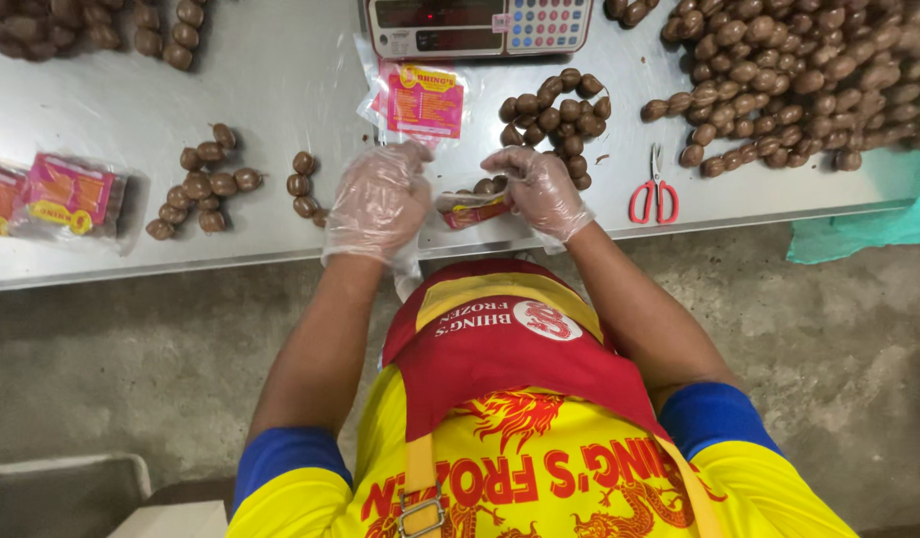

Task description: The person places portions of sausages into plastic bags and weighs them on a digital scale by hand.

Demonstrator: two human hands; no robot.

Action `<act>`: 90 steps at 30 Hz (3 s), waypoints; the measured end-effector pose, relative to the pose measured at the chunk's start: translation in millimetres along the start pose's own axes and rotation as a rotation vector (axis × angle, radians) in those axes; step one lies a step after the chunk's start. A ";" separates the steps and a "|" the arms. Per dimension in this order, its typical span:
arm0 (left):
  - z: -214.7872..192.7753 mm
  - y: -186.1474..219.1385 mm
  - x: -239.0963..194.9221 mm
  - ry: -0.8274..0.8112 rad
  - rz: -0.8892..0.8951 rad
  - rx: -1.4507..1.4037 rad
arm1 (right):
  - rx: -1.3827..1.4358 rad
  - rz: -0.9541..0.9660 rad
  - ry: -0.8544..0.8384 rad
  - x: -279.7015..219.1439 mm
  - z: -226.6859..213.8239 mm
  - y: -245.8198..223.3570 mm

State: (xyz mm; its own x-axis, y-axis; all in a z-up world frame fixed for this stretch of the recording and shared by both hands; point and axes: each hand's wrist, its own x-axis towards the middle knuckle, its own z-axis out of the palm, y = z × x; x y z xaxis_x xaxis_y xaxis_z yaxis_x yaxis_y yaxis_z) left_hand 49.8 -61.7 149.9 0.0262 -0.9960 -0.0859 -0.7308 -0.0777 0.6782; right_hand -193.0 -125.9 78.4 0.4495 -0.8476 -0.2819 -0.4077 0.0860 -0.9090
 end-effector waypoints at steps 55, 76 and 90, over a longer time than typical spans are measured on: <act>59.2 -155.8 335.1 0.659 -0.454 -0.821 | 0.385 0.164 0.279 -39.1 18.2 110.4; -173.2 -356.7 -60.5 0.889 -0.231 -0.449 | -0.126 -0.026 0.517 -28.7 36.4 139.5; -151.4 -423.3 -119.7 1.369 -0.878 -1.151 | -0.113 0.052 0.548 -26.0 39.6 127.0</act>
State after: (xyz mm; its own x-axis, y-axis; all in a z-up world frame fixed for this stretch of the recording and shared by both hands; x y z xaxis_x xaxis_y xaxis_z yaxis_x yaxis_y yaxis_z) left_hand 459.2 83.6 -16.4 0.8871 0.0015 -0.4615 0.4594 0.0938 0.8833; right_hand -225.0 -72.2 -41.8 -0.0402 -0.9944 -0.0977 -0.5144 0.1044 -0.8512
